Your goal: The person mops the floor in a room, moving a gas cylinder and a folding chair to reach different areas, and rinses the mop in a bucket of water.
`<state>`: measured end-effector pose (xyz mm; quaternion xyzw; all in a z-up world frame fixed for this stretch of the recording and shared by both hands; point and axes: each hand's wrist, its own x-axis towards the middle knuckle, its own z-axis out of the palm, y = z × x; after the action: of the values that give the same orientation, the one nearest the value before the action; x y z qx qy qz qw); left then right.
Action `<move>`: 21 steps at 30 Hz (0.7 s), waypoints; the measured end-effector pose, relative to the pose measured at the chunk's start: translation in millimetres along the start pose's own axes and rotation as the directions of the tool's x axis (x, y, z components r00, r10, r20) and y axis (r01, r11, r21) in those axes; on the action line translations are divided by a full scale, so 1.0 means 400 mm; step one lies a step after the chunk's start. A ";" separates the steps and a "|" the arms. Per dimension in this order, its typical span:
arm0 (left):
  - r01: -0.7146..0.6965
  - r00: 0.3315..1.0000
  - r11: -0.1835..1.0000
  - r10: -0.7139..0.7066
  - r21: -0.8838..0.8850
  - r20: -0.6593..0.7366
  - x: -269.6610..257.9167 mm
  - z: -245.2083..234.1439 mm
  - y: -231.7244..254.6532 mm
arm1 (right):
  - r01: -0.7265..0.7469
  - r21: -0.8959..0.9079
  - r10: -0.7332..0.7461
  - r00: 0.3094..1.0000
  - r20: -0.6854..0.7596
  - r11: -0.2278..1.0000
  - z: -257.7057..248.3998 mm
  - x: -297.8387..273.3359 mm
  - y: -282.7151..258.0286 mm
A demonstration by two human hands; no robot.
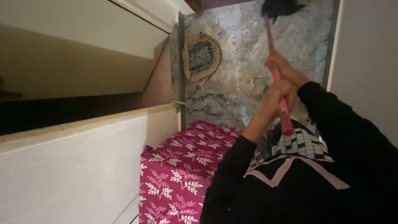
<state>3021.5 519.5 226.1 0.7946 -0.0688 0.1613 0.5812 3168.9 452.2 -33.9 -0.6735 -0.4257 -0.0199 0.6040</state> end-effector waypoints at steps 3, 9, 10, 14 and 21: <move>-0.080 0.997 0.997 0.079 -0.007 -0.024 -0.024 -0.028 0.046 | -0.196 0.100 0.190 0.980 0.065 0.976 0.030 0.006 -0.071; 0.051 0.993 0.988 -0.034 0.144 -0.116 -0.067 -0.037 0.157 | -0.431 0.109 0.380 0.870 0.314 0.896 0.040 0.016 -0.318; 0.056 0.992 0.988 -0.038 0.147 -0.119 -0.084 -0.033 0.165 | -0.451 0.105 0.389 0.848 0.359 0.886 0.040 0.016 -0.357; 0.178 0.976 0.981 -0.166 0.079 -0.139 -0.169 -0.031 0.154 | -0.425 0.033 0.384 0.847 0.367 0.905 0.053 0.021 -0.477; 0.028 0.980 0.999 -0.023 0.019 -0.200 -0.350 0.018 0.091 | -0.215 -0.107 0.227 0.968 0.109 0.971 0.011 -0.089 -0.605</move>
<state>2880.4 490.3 210.0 0.7815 0.0017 0.2335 0.5786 2999.7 413.9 138.6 -0.7444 -0.3821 0.0682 0.5433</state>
